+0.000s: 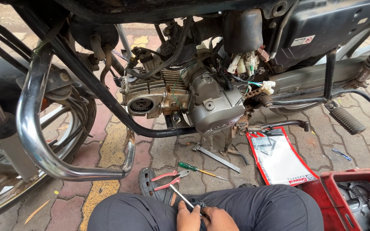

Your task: The person sits on the ground beside a motorcycle and aligns a metal engine cover onto the engine case. They insert bolts by hand, then use a T-handle wrench to tighten the bolts and secure the cover.

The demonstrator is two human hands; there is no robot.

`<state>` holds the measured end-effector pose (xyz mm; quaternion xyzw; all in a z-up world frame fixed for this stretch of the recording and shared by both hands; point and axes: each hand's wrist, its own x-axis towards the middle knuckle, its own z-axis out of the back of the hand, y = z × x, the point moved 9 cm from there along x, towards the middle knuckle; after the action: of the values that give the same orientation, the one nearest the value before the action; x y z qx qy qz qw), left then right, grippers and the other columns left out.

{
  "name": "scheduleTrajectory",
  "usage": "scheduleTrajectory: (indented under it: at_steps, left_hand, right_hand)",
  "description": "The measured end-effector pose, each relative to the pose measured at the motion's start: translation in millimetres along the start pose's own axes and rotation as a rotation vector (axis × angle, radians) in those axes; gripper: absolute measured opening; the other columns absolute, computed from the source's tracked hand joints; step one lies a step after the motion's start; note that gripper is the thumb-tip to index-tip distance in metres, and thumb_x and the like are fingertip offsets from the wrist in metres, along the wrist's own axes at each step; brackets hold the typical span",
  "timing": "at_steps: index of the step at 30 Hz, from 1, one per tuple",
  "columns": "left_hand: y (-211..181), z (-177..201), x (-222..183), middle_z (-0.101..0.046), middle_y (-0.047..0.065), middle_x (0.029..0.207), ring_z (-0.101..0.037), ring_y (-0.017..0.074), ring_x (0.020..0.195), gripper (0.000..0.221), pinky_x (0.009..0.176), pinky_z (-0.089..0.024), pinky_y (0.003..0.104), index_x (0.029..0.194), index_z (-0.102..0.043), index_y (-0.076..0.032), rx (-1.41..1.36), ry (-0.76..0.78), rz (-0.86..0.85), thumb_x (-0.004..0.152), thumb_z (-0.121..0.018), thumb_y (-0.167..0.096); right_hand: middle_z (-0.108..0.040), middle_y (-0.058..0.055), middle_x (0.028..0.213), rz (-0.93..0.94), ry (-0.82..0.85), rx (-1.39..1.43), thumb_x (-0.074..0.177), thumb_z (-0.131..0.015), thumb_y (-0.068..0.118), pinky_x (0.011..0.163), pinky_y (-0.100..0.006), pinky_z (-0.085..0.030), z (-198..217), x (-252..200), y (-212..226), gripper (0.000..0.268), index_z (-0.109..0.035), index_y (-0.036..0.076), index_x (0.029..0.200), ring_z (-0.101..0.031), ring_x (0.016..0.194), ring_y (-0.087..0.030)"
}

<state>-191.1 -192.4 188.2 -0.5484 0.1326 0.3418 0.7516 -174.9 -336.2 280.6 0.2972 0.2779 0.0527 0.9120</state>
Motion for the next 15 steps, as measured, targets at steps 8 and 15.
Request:
scheduleTrajectory:
  at_steps: [8,15]
  left_hand:
    - [-39,23,-33,-0.046,0.025,0.146,-0.064,0.0398,0.124,0.103,0.104,-0.054,0.045,0.159,-0.01,-0.006,-0.234,0.004,0.033,0.081,-0.077,-0.013]
    - [-66,34,-40,-0.016,0.023,0.164,-0.02,0.0347,0.155,0.107,0.127,-0.021,0.041,0.158,-0.005,-0.007,0.065,-0.018,-0.14,0.082,-0.079,-0.018]
  right_hand:
    - [-0.071,-0.015,0.111,-0.028,-0.007,-0.048,0.092,-0.066,0.026,0.097,-0.043,-0.054,5,-8,8,0.03,-0.072,0.017,0.121,-0.07,0.106,-0.033]
    - [-0.072,-0.011,0.112,-0.073,0.008,-0.158,0.093,-0.066,0.03,0.096,-0.044,-0.054,20,-24,24,0.027,-0.073,0.018,0.116,-0.07,0.106,-0.031]
